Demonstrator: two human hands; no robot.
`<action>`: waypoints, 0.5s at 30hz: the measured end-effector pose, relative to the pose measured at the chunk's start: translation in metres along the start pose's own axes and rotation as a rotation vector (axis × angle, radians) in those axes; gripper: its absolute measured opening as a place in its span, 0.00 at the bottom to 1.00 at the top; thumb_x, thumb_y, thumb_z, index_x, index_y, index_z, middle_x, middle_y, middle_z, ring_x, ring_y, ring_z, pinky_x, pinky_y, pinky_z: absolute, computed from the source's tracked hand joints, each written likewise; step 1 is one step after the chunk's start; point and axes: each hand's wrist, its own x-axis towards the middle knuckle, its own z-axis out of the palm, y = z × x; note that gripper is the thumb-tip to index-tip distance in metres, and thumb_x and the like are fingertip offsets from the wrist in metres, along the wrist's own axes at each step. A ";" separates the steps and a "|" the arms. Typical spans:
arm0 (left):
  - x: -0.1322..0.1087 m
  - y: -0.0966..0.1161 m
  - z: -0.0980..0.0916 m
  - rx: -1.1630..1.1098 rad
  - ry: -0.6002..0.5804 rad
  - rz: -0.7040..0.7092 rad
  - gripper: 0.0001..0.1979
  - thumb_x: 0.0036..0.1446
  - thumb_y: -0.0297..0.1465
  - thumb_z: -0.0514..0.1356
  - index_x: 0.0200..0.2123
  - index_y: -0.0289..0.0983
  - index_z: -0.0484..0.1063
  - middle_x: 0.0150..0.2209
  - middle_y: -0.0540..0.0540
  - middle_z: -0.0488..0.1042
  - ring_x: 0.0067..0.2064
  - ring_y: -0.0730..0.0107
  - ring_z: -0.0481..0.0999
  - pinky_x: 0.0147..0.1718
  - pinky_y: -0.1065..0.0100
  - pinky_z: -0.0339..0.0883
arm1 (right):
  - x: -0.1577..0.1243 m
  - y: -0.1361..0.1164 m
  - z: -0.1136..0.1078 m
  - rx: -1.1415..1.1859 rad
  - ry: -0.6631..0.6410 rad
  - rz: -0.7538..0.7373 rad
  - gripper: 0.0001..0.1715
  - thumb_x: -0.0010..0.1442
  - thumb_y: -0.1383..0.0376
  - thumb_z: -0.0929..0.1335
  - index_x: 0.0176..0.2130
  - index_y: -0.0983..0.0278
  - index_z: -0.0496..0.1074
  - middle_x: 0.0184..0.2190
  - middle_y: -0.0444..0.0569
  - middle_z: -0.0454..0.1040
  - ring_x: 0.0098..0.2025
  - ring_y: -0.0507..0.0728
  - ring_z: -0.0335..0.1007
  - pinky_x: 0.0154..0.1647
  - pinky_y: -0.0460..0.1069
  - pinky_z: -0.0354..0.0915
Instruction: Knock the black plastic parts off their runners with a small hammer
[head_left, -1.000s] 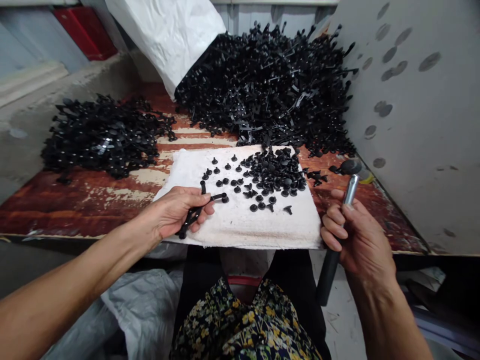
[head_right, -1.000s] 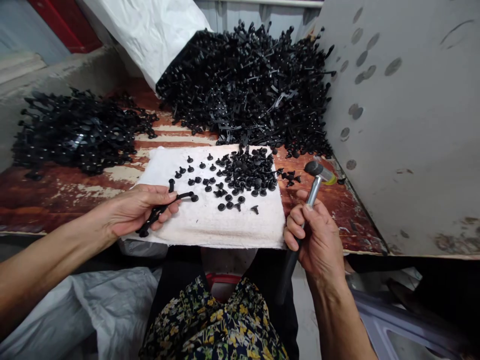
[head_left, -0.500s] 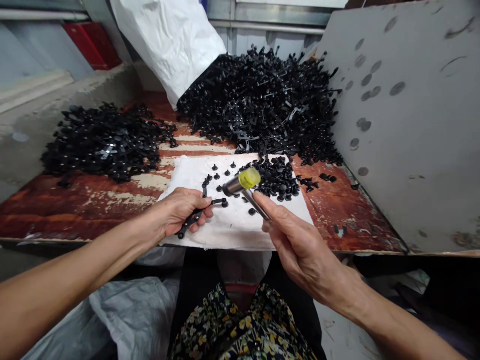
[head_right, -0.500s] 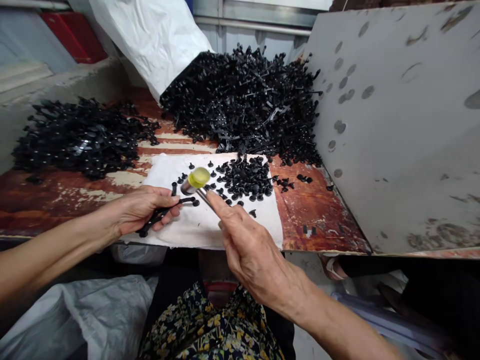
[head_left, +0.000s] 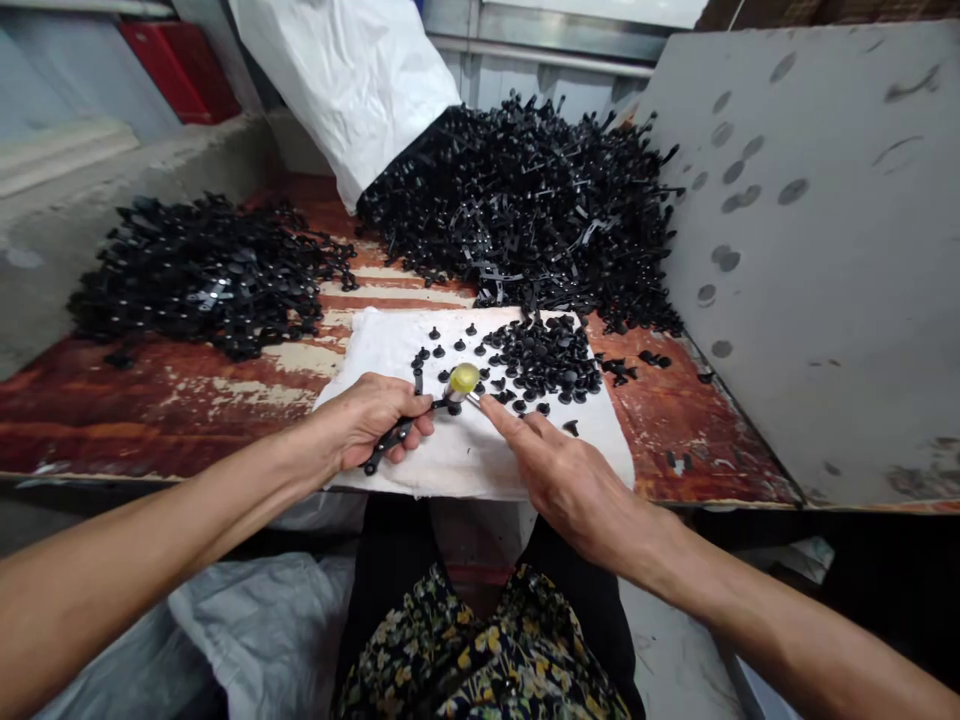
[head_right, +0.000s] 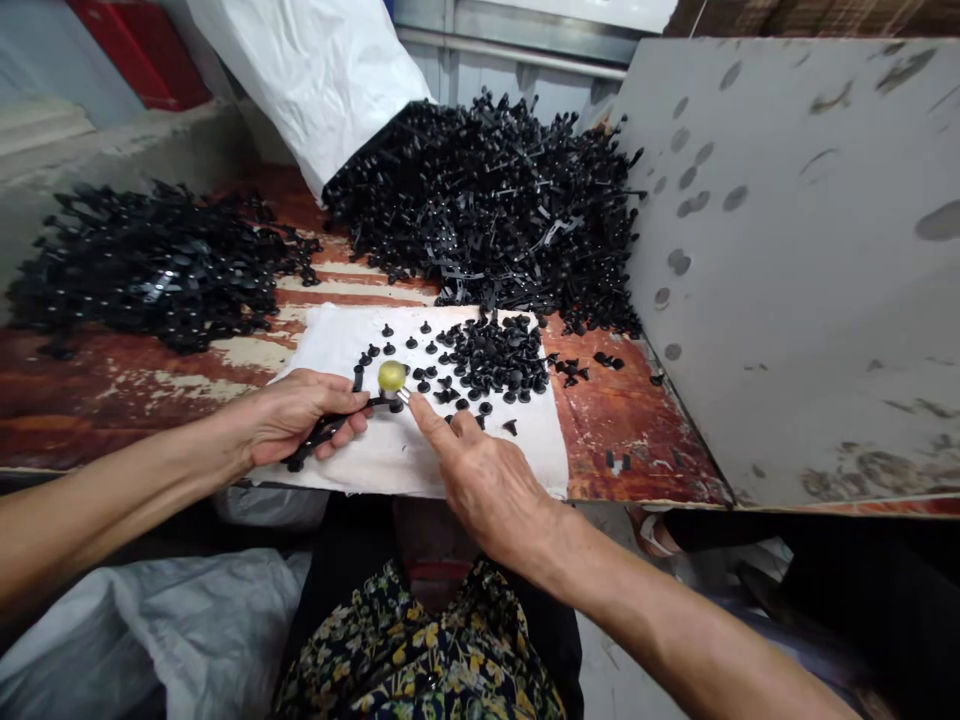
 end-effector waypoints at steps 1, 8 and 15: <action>0.000 -0.001 0.000 0.000 -0.002 -0.004 0.17 0.58 0.20 0.58 0.17 0.31 0.68 0.16 0.47 0.70 0.13 0.77 0.64 0.07 0.76 0.55 | 0.000 0.000 0.000 0.017 -0.004 0.003 0.40 0.60 0.76 0.57 0.69 0.60 0.55 0.38 0.55 0.74 0.26 0.54 0.66 0.33 0.55 0.74; -0.001 0.001 -0.001 0.051 -0.028 -0.002 0.15 0.59 0.22 0.56 0.19 0.31 0.69 0.18 0.47 0.70 0.14 0.77 0.63 0.07 0.76 0.55 | -0.001 0.000 0.003 0.070 0.025 0.058 0.38 0.62 0.74 0.58 0.69 0.60 0.56 0.39 0.56 0.76 0.31 0.58 0.72 0.37 0.59 0.76; -0.008 0.001 -0.011 0.241 -0.056 0.162 0.11 0.60 0.29 0.57 0.25 0.35 0.66 0.18 0.54 0.64 0.14 0.80 0.58 0.08 0.79 0.47 | -0.007 0.003 0.000 0.388 0.315 0.138 0.32 0.65 0.71 0.62 0.66 0.53 0.61 0.49 0.51 0.76 0.47 0.57 0.75 0.50 0.58 0.73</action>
